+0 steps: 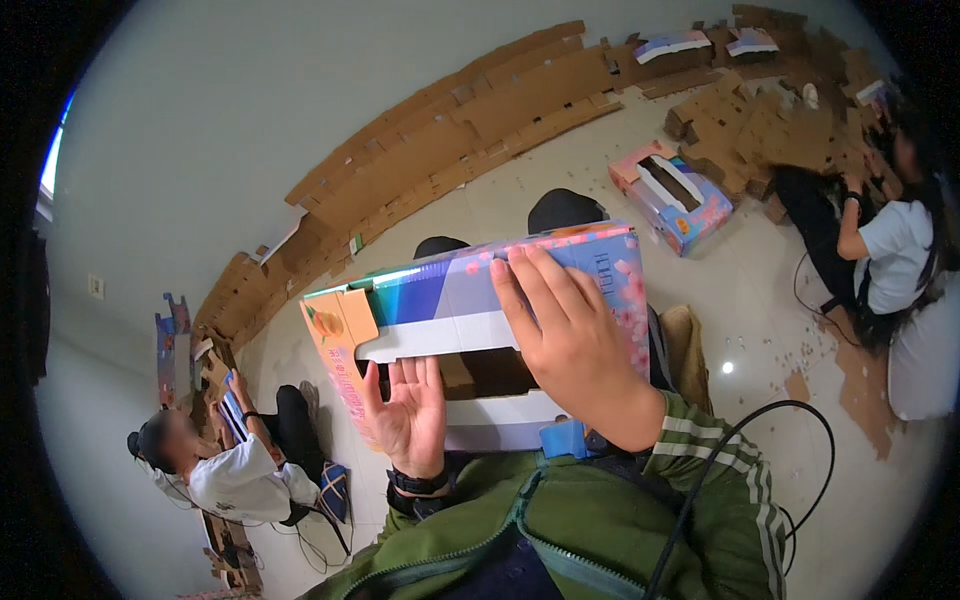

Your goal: Assemble a cardboard fruit box by folding and tucking the precut tabs.

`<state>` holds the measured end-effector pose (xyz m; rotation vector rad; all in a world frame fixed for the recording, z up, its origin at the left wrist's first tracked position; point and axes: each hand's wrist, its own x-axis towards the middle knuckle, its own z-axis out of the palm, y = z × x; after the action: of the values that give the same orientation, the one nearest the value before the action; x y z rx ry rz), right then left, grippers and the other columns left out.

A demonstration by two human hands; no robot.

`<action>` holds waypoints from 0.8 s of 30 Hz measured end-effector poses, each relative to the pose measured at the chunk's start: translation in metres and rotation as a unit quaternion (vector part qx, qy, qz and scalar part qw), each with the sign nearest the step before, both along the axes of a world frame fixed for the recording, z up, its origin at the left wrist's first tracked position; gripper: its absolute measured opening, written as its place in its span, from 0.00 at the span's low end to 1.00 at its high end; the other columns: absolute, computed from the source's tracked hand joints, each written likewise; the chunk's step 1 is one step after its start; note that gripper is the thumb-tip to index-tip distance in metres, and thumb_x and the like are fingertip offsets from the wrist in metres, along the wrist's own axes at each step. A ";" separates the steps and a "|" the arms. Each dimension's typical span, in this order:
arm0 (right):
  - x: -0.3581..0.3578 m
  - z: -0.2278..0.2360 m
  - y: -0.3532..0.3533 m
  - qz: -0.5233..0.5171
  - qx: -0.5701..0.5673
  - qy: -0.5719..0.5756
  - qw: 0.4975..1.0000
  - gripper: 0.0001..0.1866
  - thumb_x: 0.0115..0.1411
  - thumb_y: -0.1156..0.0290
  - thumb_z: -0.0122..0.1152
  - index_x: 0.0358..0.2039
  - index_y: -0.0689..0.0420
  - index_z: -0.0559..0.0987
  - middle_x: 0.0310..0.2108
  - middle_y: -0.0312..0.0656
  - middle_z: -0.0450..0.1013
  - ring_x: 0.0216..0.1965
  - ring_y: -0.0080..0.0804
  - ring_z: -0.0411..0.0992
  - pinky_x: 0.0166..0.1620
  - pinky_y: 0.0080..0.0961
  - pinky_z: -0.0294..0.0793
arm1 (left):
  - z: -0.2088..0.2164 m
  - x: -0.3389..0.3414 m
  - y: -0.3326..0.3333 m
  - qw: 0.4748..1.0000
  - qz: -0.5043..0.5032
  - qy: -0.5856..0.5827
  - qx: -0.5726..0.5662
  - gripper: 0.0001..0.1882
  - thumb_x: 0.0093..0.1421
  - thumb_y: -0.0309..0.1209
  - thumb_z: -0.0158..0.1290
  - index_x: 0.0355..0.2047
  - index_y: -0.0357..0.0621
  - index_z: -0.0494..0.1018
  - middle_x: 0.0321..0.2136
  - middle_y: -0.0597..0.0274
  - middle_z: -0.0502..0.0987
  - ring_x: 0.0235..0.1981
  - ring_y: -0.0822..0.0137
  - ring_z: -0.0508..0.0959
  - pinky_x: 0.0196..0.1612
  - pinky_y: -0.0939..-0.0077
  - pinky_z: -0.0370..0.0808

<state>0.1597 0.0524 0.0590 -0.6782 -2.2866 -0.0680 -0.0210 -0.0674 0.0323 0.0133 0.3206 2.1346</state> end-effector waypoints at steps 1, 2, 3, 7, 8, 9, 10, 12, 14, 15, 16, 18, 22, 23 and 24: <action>0.001 0.001 0.000 -0.009 0.010 0.004 1.000 0.37 0.42 0.76 0.64 0.58 0.65 0.71 0.57 0.51 0.67 0.60 0.45 0.64 0.56 0.38 0.67 | 0.000 0.001 0.000 1.000 0.000 0.005 0.006 0.24 0.65 0.34 0.52 0.59 0.37 0.63 0.60 0.54 0.67 0.66 0.58 0.61 0.72 0.57 0.51; 0.002 0.003 0.001 -0.016 0.022 0.008 1.000 0.29 0.50 0.76 0.57 0.56 0.66 0.73 0.55 0.52 0.69 0.59 0.43 0.66 0.55 0.37 0.68 | -0.001 0.002 0.001 1.000 0.006 -0.002 0.000 0.24 0.65 0.34 0.52 0.59 0.37 0.63 0.60 0.54 0.67 0.66 0.58 0.61 0.72 0.57 0.51; 0.004 0.005 0.001 -0.012 0.025 0.002 1.000 0.29 0.50 0.76 0.57 0.56 0.66 0.73 0.55 0.52 0.69 0.59 0.43 0.66 0.55 0.37 0.68 | -0.001 0.002 0.002 1.000 0.015 0.012 0.017 0.24 0.65 0.33 0.52 0.59 0.37 0.63 0.61 0.54 0.67 0.66 0.58 0.61 0.72 0.58 0.51; 0.007 0.011 0.001 0.016 -0.004 -0.007 1.000 0.33 0.47 0.75 0.61 0.57 0.65 0.73 0.56 0.51 0.68 0.59 0.44 0.65 0.55 0.38 0.68 | -0.005 -0.007 0.008 0.996 0.060 0.049 0.037 0.25 0.65 0.33 0.52 0.60 0.38 0.63 0.59 0.56 0.69 0.63 0.59 0.65 0.70 0.59 0.55; 0.005 0.012 0.000 0.001 0.016 -0.014 1.000 0.34 0.46 0.74 0.62 0.58 0.64 0.72 0.56 0.51 0.68 0.59 0.44 0.65 0.55 0.38 0.68 | -0.005 -0.012 0.009 0.995 0.067 0.068 0.018 0.25 0.65 0.33 0.52 0.60 0.39 0.63 0.58 0.57 0.71 0.61 0.60 0.67 0.69 0.60 0.57; 0.004 0.012 -0.001 0.019 0.007 -0.007 1.000 0.34 0.45 0.75 0.63 0.57 0.63 0.73 0.56 0.51 0.68 0.58 0.44 0.66 0.53 0.38 0.68 | -0.004 -0.018 0.009 0.993 0.065 0.090 0.036 0.28 0.64 0.33 0.52 0.62 0.38 0.61 0.59 0.57 0.70 0.62 0.60 0.67 0.69 0.60 0.57; 0.002 0.013 -0.003 0.029 0.014 -0.016 0.999 0.34 0.45 0.75 0.63 0.57 0.63 0.73 0.56 0.51 0.68 0.58 0.44 0.66 0.53 0.38 0.68 | -0.003 -0.024 0.008 0.993 0.084 0.075 0.032 0.28 0.64 0.33 0.52 0.62 0.38 0.61 0.59 0.57 0.70 0.62 0.60 0.67 0.69 0.60 0.57; 0.001 0.013 -0.007 0.028 0.019 0.011 0.999 0.45 0.32 0.75 0.70 0.58 0.61 0.73 0.57 0.49 0.67 0.56 0.47 0.66 0.54 0.40 0.67 | -0.001 -0.035 0.005 0.998 0.024 0.008 0.065 0.30 0.64 0.33 0.52 0.64 0.40 0.59 0.61 0.57 0.68 0.63 0.58 0.65 0.68 0.57 0.57; -0.001 0.013 -0.015 0.038 0.059 0.010 0.998 0.43 0.32 0.75 0.70 0.57 0.61 0.73 0.56 0.49 0.67 0.56 0.47 0.66 0.53 0.40 0.68 | 0.000 -0.044 0.005 0.997 0.001 0.018 0.076 0.30 0.65 0.38 0.53 0.65 0.41 0.60 0.61 0.56 0.68 0.63 0.57 0.66 0.69 0.57 0.57; -0.002 0.013 -0.018 0.028 0.085 0.025 0.996 0.42 0.32 0.75 0.69 0.56 0.61 0.74 0.56 0.48 0.67 0.55 0.47 0.66 0.52 0.39 0.68 | -0.001 -0.046 0.003 0.996 -0.001 0.042 0.081 0.30 0.65 0.39 0.53 0.65 0.42 0.60 0.61 0.56 0.68 0.63 0.57 0.66 0.68 0.56 0.58; -0.004 0.013 -0.019 0.038 0.083 0.013 0.996 0.42 0.32 0.75 0.69 0.56 0.61 0.74 0.56 0.48 0.67 0.55 0.47 0.66 0.52 0.39 0.68 | -0.002 -0.048 0.002 0.994 -0.006 0.070 0.079 0.30 0.66 0.40 0.53 0.65 0.42 0.61 0.61 0.56 0.69 0.62 0.56 0.67 0.68 0.56 0.59; -0.005 0.013 -0.020 0.021 0.083 0.025 0.996 0.40 0.34 0.76 0.68 0.55 0.60 0.75 0.56 0.48 0.68 0.55 0.47 0.66 0.51 0.38 0.68 | -0.005 -0.050 0.002 0.994 0.000 0.069 0.080 0.30 0.66 0.41 0.52 0.64 0.43 0.61 0.60 0.55 0.69 0.62 0.56 0.68 0.67 0.55 0.59; -0.006 0.012 -0.020 0.024 0.066 -0.002 0.998 0.40 0.34 0.76 0.69 0.55 0.59 0.74 0.55 0.47 0.68 0.55 0.47 0.67 0.52 0.39 0.67 | -0.015 -0.053 0.003 0.994 -0.004 0.059 0.088 0.29 0.67 0.41 0.51 0.64 0.44 0.62 0.60 0.56 0.69 0.62 0.56 0.68 0.67 0.54 0.60; -0.007 0.012 -0.021 0.028 0.079 -0.006 0.996 0.40 0.34 0.76 0.69 0.55 0.59 0.74 0.55 0.47 0.68 0.55 0.47 0.67 0.52 0.39 0.67 | -0.017 -0.054 0.004 0.993 -0.010 0.071 0.089 0.29 0.67 0.42 0.52 0.64 0.44 0.62 0.60 0.56 0.70 0.62 0.56 0.68 0.67 0.54 0.60; -0.007 0.012 -0.022 0.026 0.082 -0.012 0.996 0.40 0.36 0.76 0.68 0.56 0.58 0.73 0.56 0.47 0.67 0.56 0.45 0.66 0.51 0.37 0.67 | -0.019 -0.054 0.003 0.993 -0.017 0.080 0.085 0.29 0.67 0.42 0.52 0.64 0.44 0.62 0.60 0.56 0.70 0.61 0.56 0.68 0.67 0.54 0.60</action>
<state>0.1531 0.0305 0.0711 -0.5346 -2.2896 -0.2378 -0.0750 -0.0643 0.0130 0.2880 0.2298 2.1263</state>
